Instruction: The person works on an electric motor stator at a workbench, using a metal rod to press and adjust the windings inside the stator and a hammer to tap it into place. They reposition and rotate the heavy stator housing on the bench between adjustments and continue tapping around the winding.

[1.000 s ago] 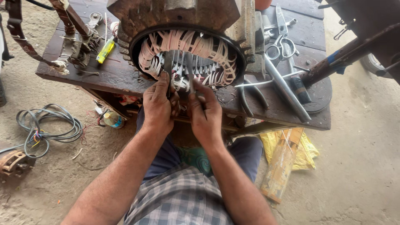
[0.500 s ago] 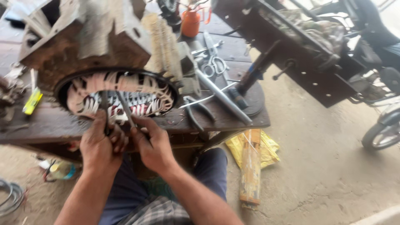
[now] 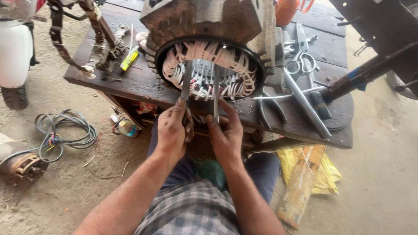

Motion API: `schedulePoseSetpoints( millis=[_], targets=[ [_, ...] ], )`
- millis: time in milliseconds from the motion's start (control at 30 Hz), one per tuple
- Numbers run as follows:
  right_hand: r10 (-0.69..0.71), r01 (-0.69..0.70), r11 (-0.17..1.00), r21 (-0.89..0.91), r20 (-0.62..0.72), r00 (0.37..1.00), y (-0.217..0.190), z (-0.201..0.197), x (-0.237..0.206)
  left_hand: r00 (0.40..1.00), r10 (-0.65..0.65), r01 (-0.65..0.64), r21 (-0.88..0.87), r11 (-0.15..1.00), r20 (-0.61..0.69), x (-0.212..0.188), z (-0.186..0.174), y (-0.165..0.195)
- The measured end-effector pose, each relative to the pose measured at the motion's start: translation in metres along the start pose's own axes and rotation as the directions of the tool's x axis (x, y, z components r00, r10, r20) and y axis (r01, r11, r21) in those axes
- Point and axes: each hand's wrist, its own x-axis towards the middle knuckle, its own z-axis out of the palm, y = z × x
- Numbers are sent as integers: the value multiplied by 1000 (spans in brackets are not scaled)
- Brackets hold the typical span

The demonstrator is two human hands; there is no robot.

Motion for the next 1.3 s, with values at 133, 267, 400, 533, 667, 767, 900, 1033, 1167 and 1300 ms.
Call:
schedulePoseSetpoints(
  millis=[133, 267, 400, 533, 667, 767, 900, 1033, 1167, 1300],
  targets=[
    [-57, 58, 997, 58, -20, 998, 3, 8, -3, 998, 47, -50, 61, 997, 48, -13, 1, 2],
    [-98, 95, 991, 90, 33, 995, 8, 13, -8, 997, 70, -72, 81, 994, 31, -7, 4, 4],
    [-225, 227, 974, -2, 96, 970, 10, 17, -13, 998, 67, -67, 34, 997, 9, 3, 6, 6],
    [-248, 246, 969, 37, 52, 967, 4, 18, -11, 995, 95, -95, 2, 995, -2, 7, 11, 6],
    [-168, 177, 983, -54, 148, 975, -4, 17, -6, 994, 102, -102, 25, 995, -34, 8, 13, 8],
    [-168, 175, 984, -31, 161, 972, -6, 18, -7, 997, 72, -72, 15, 997, -5, 6, 11, 12],
    [-212, 207, 975, 78, 61, 975, -4, 19, -9, 999, 43, -43, 22, 999, -17, 4, 11, 16],
    [-141, 138, 990, 27, 187, 972, -3, 15, -12, 998, 58, -58, 2, 998, 2, 6, 12, 17],
    [-181, 177, 983, 44, 95, 979, -6, 18, -15, 995, 102, -104, 80, 991, 21, 7, 12, 17],
    [-150, 140, 985, 96, 102, 983, -7, 22, -18, 997, 81, -81, 70, 994, 14, 5, 11, 18]
  ],
)
